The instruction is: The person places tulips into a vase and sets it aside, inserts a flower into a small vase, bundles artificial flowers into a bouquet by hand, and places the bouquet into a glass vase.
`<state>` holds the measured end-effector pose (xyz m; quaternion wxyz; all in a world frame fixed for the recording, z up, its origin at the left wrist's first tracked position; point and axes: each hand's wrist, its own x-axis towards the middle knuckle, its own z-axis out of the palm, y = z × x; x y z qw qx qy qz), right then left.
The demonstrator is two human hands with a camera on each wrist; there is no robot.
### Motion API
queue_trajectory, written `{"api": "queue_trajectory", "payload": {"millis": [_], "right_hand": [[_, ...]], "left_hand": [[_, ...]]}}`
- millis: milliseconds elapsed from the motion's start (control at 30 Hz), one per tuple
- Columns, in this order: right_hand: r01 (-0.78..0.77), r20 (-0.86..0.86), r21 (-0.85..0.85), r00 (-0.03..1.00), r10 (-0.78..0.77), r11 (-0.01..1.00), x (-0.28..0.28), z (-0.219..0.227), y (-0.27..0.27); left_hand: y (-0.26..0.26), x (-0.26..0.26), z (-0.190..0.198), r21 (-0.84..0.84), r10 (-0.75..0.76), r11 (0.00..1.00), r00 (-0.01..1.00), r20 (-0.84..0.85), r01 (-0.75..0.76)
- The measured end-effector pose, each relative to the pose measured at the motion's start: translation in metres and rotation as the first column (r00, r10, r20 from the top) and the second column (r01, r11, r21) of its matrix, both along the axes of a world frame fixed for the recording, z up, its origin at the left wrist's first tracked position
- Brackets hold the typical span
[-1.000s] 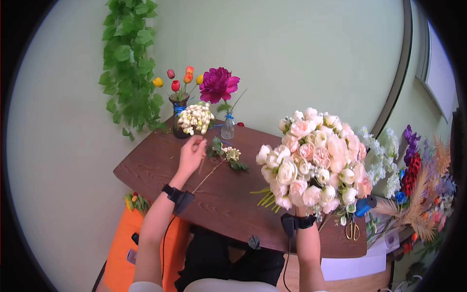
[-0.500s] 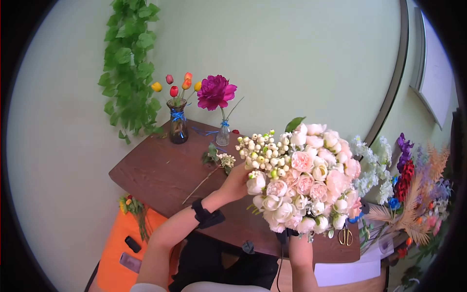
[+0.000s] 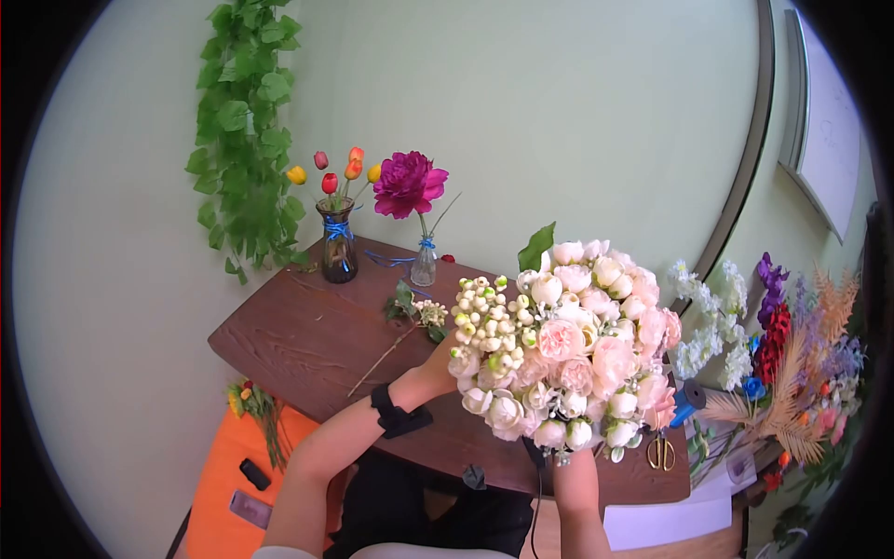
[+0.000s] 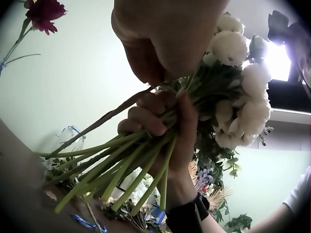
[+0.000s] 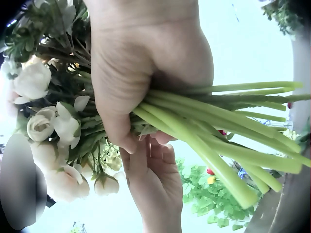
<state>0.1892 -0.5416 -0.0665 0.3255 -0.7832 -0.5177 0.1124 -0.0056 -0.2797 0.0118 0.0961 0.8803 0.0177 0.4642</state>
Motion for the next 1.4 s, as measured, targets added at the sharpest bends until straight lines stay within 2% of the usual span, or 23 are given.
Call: {"api": "queue_trajectory", "payload": {"millis": [100,167,200,233,300,333,367,433,600,767,833,867,900,933,967,1000,1033,1100,1167,1200,1300,1367,1400], "right_hand": [[0.0,-0.062,0.012,0.998,0.001,1.0,-0.006,0.011,0.01],[-0.001,-0.104,0.016,0.995,0.002,1.0,-0.013,0.016,0.017],[-0.002,-0.124,0.018,0.992,0.004,1.0,-0.015,0.016,0.016],[-0.003,-0.144,0.021,0.99,0.006,1.0,-0.014,0.024,0.022],[-0.005,-0.183,0.026,0.983,0.01,1.0,-0.02,0.039,0.036],[-0.007,-0.204,0.028,0.979,0.013,1.0,-0.018,0.041,0.035],[-0.008,-0.224,0.031,0.975,0.015,0.999,-0.018,0.042,0.033],[-0.01,-0.262,0.035,0.965,0.019,0.999,-0.019,0.045,0.036],[-0.012,-0.361,0.039,0.932,0.025,0.999,-0.027,0.047,0.036],[-0.003,-0.443,0.041,0.896,0.021,0.999,-0.032,0.052,0.024],[0.069,-0.484,-0.239,0.856,-0.181,0.969,-0.043,0.079,0.024],[0.07,-0.486,-0.241,0.855,-0.183,0.968,0.013,-0.05,0.013],[0.101,-0.056,0.099,0.994,-0.096,0.99,0.092,-0.178,-0.011],[-0.033,0.394,0.404,0.908,-0.141,0.914,0.077,-0.227,0.078],[-0.03,0.392,0.403,0.909,-0.143,0.914,0.102,-0.199,-0.01],[-0.046,0.092,0.274,0.996,0.022,0.96,0.038,-0.092,0.005],[-0.106,-0.24,0.154,0.96,0.141,0.982,-0.021,0.03,0.028],[-0.089,-0.276,0.075,0.955,0.107,0.993,-0.026,0.04,0.026],[-0.079,-0.31,-0.007,0.948,0.073,0.997,-0.033,0.055,0.022],[-0.021,-0.361,-0.109,0.932,-0.02,0.994,-0.039,0.067,0.02],[0.011,-0.397,-0.191,0.914,-0.087,0.982,-0.031,0.054,0.019],[-0.012,-0.377,-0.135,0.925,-0.04,0.991,-0.019,0.033,0.016],[-0.024,-0.367,-0.107,0.93,-0.017,0.994,-0.014,0.023,0.016]], "left_hand": [[0.013,0.01,-0.031,-0.115,-0.069,0.99,0.991,0.111,0.082],[0.014,0.006,-0.033,0.034,-0.004,0.999,1.0,0.03,0.003],[0.011,0.006,-0.035,-0.142,-0.105,0.984,0.993,0.054,0.112],[0.01,0.007,-0.038,-0.141,-0.105,0.984,0.993,0.054,0.112],[0.012,0.009,-0.044,-0.55,-0.32,0.747,0.927,0.194,0.373],[0.015,0.006,-0.046,-0.273,-0.111,0.953,0.99,0.082,0.13],[0.009,0.001,-0.035,-0.273,-0.111,0.953,0.99,0.081,0.129],[-0.004,-0.009,-0.016,0.151,0.083,0.984,0.995,0.056,-0.091],[0.01,0.004,-0.048,0.132,0.164,0.974,0.973,0.16,-0.186],[0.008,0.005,-0.043,0.205,0.186,0.949,0.95,0.251,-0.24],[0.014,0.005,-0.048,0.182,0.113,0.972,0.973,0.201,-0.15],[0.025,0.01,-0.065,-0.34,-0.22,0.902,0.96,0.173,0.267],[0.014,0.006,-0.055,-0.628,-0.363,0.586,0.859,0.361,0.512],[0.015,0.003,-0.05,-0.518,-0.301,0.76,0.919,0.254,0.392],[0.018,0.0,-0.048,-0.368,-0.216,0.892,0.963,0.161,0.261],[0.017,-0.001,-0.048,-0.369,-0.217,0.892,0.963,0.158,0.261],[0.016,-0.002,-0.049,-0.469,-0.258,0.825,0.949,0.183,0.315],[0.018,-0.003,-0.051,-0.559,-0.303,0.743,0.93,0.209,0.368],[0.018,-0.006,-0.043,-0.224,-0.16,0.962,0.987,0.009,0.158],[0.014,-0.013,-0.033,0.103,0.045,0.994,0.998,-0.054,-0.04],[-0.003,-0.025,0.018,0.027,0.064,0.998,0.996,-0.064,-0.063],[0.013,-0.033,0.009,-0.308,0.186,0.933,0.982,-0.026,-0.184],[0.027,-0.04,0.002,-0.342,0.23,0.905,0.967,-0.107,-0.253]]}}
